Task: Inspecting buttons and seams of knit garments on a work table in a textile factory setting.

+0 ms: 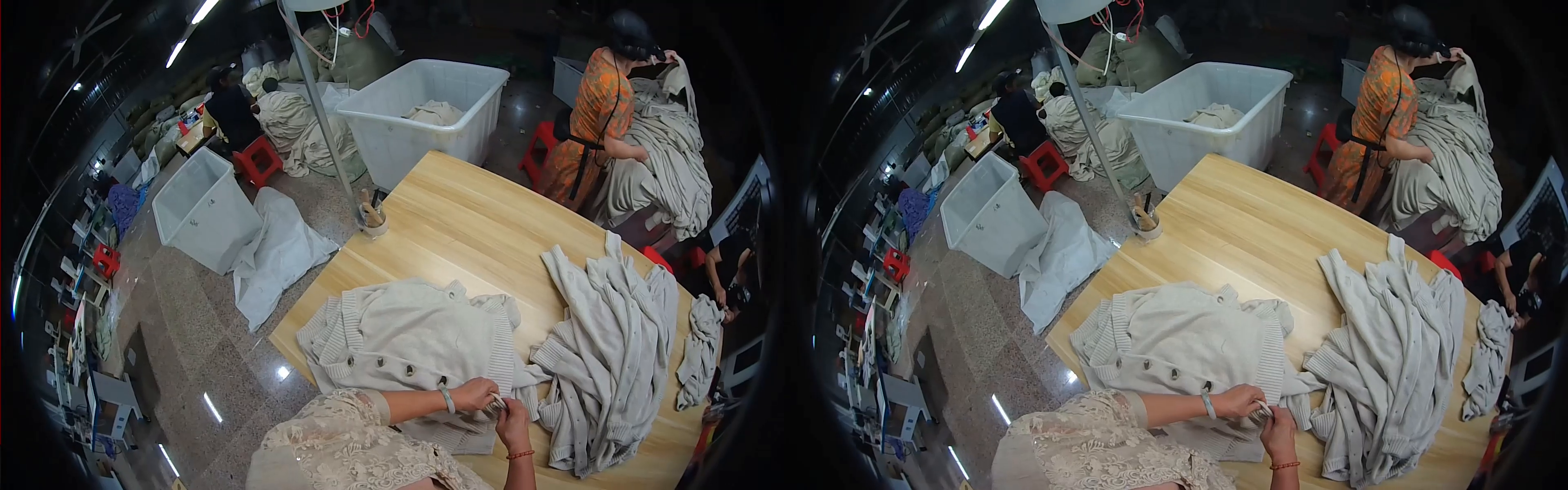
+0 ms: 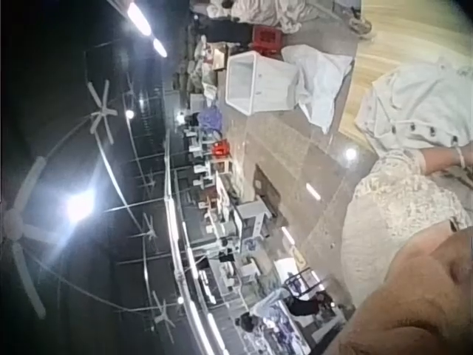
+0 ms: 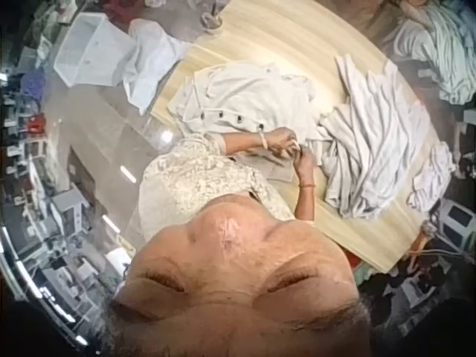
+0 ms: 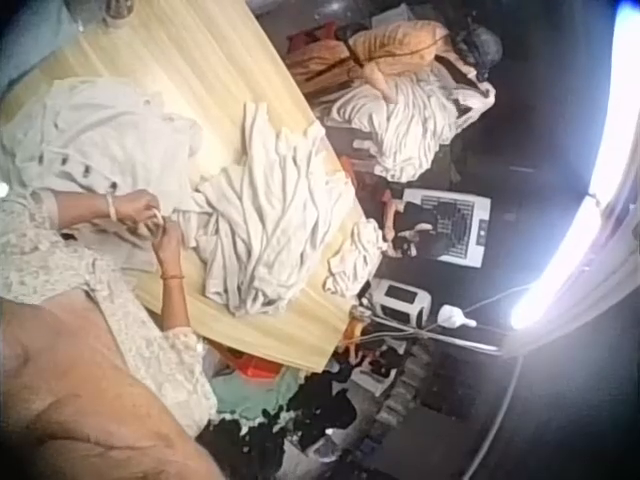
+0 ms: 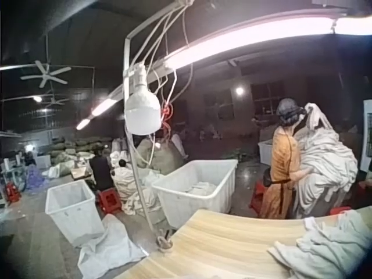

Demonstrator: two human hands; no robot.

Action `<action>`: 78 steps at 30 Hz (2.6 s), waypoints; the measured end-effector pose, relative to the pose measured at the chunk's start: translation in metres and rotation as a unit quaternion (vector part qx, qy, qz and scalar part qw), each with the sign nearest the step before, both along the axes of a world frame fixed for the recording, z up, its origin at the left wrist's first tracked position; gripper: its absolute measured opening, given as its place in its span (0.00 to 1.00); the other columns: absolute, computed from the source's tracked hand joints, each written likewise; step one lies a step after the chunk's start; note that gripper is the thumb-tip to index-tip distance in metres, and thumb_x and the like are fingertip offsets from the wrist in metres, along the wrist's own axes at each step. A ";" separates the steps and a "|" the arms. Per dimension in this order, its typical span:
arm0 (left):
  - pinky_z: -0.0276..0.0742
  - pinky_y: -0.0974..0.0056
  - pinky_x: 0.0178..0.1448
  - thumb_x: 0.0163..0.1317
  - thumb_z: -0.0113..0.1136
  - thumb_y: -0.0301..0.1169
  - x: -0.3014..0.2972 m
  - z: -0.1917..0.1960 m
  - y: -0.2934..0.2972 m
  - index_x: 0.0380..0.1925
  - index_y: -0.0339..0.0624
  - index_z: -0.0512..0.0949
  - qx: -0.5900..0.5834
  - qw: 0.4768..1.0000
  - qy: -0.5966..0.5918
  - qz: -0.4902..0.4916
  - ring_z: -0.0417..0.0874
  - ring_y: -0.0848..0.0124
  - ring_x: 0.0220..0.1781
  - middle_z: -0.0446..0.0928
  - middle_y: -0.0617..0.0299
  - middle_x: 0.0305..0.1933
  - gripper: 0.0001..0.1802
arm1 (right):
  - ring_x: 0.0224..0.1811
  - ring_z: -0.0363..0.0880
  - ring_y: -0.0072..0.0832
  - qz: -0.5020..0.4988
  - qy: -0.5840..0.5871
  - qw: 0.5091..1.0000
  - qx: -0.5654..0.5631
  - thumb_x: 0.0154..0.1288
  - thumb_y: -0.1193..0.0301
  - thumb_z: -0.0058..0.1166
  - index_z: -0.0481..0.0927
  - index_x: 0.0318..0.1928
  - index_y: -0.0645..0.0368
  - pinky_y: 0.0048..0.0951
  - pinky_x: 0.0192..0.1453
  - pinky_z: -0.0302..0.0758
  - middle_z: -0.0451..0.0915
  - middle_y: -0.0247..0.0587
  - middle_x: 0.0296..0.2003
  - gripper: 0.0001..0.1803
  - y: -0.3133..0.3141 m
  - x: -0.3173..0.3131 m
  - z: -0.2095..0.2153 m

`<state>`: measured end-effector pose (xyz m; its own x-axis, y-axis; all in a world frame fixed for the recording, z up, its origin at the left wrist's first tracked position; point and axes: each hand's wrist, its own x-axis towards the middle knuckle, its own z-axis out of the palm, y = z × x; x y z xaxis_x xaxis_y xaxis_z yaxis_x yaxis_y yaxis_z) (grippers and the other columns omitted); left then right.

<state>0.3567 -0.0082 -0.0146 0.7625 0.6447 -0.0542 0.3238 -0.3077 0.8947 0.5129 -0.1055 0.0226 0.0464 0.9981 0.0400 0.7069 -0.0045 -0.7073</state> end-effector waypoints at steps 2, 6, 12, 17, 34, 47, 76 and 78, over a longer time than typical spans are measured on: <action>0.74 0.53 0.44 0.53 0.54 0.29 -0.004 -0.004 -0.001 0.32 0.35 0.78 -0.023 0.999 -0.018 0.017 0.80 0.49 0.38 0.79 0.45 0.32 0.10 | 0.34 0.77 0.48 0.004 0.001 1.000 0.010 0.53 0.83 0.50 0.78 0.38 0.64 0.40 0.39 0.74 0.77 0.53 0.32 0.10 0.000 -0.001 0.002; 0.74 0.57 0.42 0.55 0.55 0.30 -0.010 -0.005 0.001 0.36 0.36 0.78 -0.013 1.000 -0.028 -0.007 0.79 0.53 0.37 0.78 0.48 0.33 0.11 | 0.29 0.78 0.44 0.036 0.047 0.998 -0.016 0.53 0.83 0.51 0.77 0.39 0.65 0.38 0.36 0.74 0.76 0.51 0.28 0.11 0.003 0.003 0.003; 0.73 0.57 0.41 0.57 0.57 0.33 -0.025 0.024 0.004 0.37 0.36 0.77 -0.041 0.996 -0.072 -0.032 0.78 0.54 0.36 0.77 0.50 0.33 0.12 | 0.22 0.71 0.16 0.020 0.319 0.934 -0.161 0.61 0.75 0.56 0.76 0.38 0.66 0.22 0.27 0.70 0.76 0.33 0.22 0.07 -0.005 0.012 -0.006; 0.63 0.58 0.56 0.54 0.65 0.42 -0.070 0.055 -0.002 0.51 0.46 0.74 0.163 0.980 -0.103 0.046 0.74 0.61 0.48 0.75 0.60 0.43 0.25 | 0.23 0.68 0.13 -0.018 0.433 0.894 -0.116 0.67 0.63 0.55 0.76 0.35 0.61 0.18 0.28 0.66 0.75 0.27 0.24 0.13 -0.002 0.002 0.042; 0.65 0.55 0.63 0.54 0.63 0.27 -0.046 0.209 -0.041 0.54 0.35 0.71 0.058 0.905 -0.369 -0.203 0.70 0.53 0.60 0.69 0.49 0.53 0.26 | 0.53 0.76 0.34 0.139 0.269 0.951 0.059 0.54 0.75 0.57 0.76 0.49 0.63 0.27 0.56 0.72 0.76 0.44 0.51 0.20 0.023 -0.027 0.114; 0.74 0.67 0.57 0.55 0.68 0.31 -0.031 0.126 -0.075 0.54 0.37 0.73 -0.590 0.775 -0.206 -0.089 0.79 0.71 0.52 0.80 0.59 0.48 0.26 | 0.35 0.76 0.27 -0.127 0.236 0.962 0.061 0.58 0.73 0.57 0.75 0.41 0.64 0.29 0.40 0.72 0.78 0.43 0.33 0.12 0.008 0.021 0.104; 0.75 0.68 0.54 0.59 0.65 0.32 -0.218 0.111 0.197 0.56 0.36 0.72 -0.123 0.961 -0.121 0.217 0.80 0.69 0.49 0.79 0.56 0.47 0.26 | 0.33 0.79 0.29 -0.081 0.122 0.980 -0.134 0.61 0.72 0.57 0.77 0.51 0.62 0.28 0.36 0.77 0.80 0.44 0.36 0.17 0.054 -0.037 0.017; 0.76 0.70 0.48 0.56 0.66 0.29 -0.246 0.072 0.144 0.51 0.34 0.75 -0.055 0.964 0.039 0.258 0.80 0.71 0.44 0.79 0.57 0.42 0.22 | 0.40 0.78 0.36 -0.062 0.072 0.986 -0.136 0.57 0.72 0.61 0.75 0.52 0.61 0.32 0.44 0.75 0.78 0.44 0.39 0.22 0.046 -0.034 0.014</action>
<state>0.1110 0.1355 0.0569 0.3336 0.9239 -0.1873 0.4759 0.0064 0.8795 0.4790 -0.0597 0.0368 0.1538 0.9577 -0.2433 0.5818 -0.2868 -0.7611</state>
